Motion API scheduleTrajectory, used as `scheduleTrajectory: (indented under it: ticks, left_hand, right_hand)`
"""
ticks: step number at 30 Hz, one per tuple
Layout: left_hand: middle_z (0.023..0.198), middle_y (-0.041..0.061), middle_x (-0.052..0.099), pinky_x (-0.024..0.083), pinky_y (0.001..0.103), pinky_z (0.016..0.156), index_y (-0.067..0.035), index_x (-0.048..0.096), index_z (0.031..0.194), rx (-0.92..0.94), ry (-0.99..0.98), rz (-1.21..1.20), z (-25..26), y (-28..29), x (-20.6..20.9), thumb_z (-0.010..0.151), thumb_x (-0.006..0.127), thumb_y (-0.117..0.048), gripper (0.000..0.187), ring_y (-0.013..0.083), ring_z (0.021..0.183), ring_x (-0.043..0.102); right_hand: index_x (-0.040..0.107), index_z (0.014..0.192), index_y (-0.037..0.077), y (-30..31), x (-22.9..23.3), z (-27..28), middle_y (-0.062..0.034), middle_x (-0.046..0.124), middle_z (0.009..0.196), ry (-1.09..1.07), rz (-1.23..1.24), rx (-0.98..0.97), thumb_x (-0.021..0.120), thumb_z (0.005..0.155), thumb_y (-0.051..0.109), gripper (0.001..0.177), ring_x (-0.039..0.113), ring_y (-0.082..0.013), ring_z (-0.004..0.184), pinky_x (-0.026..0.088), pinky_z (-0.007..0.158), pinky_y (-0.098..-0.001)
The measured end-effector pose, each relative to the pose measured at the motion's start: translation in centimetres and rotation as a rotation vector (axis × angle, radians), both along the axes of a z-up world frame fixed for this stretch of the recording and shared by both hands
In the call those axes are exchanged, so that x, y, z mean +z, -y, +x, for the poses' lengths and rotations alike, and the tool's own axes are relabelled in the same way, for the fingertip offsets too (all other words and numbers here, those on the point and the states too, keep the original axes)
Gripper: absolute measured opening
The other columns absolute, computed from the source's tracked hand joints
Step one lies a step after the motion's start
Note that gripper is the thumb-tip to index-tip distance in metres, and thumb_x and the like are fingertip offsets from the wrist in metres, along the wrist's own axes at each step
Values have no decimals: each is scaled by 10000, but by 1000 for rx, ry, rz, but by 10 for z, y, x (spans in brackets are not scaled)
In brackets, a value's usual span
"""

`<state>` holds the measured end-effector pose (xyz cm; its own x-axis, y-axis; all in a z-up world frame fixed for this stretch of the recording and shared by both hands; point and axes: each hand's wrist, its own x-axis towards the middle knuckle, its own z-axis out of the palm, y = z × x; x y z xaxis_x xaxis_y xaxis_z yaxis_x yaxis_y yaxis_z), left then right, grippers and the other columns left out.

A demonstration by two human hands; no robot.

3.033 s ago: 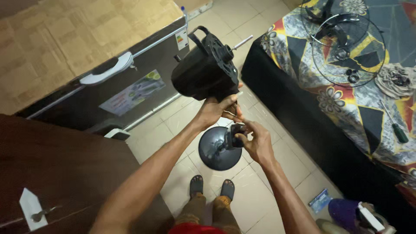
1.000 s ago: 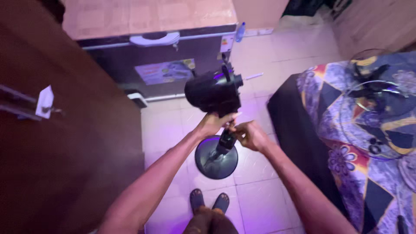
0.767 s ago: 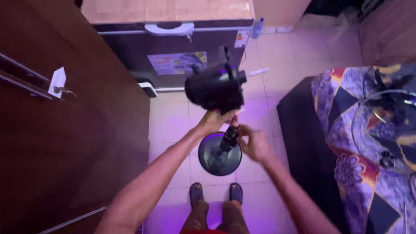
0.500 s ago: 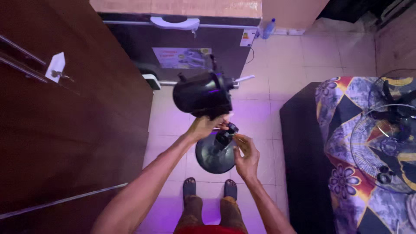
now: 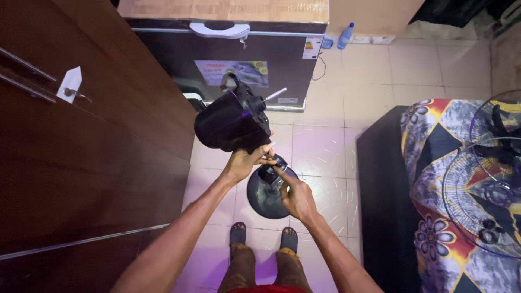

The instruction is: The person assembles a standing fan by attaching the motor housing to the pole and securing it with a knob. They then wipe the motor housing with a cloth and continue tightening the knob.

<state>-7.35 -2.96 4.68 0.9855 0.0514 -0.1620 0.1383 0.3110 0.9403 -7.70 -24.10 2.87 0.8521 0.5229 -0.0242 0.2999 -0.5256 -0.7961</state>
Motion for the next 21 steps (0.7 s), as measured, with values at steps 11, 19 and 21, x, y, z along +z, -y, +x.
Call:
scheduleTrajectory:
  ticks: [11, 19, 21]
  left_hand:
    - [980, 79, 630, 650, 374, 850, 59, 491, 1477, 44, 23, -60, -4, 0, -15, 1016, 625, -231, 560, 150, 918, 658]
    - [982, 90, 631, 642, 351, 833, 56, 487, 1479, 9, 17, -34, -3, -3, -7, 1049, 592, -209, 516, 153, 902, 662]
    - [990, 90, 638, 652, 361, 834, 52, 483, 1462, 24, 19, -65, -5, -2, -7, 1036, 587, -202, 507, 155, 908, 670]
  right_hand:
    - [649, 1369, 209, -18, -20, -5, -132, 751, 813, -113, -78, -110, 646, 804, 45, 589, 710, -302, 648, 559, 691, -429]
    - [707, 1275, 157, -19, -13, -9, -120, 743, 928, 62, 46, -137, 693, 858, 78, 425, 701, -271, 631, 565, 638, -377]
    - [711, 1267, 169, -19, -13, -6, -125, 749, 930, 76, -47, -110, 692, 868, 99, 405, 692, -298, 624, 562, 655, -409]
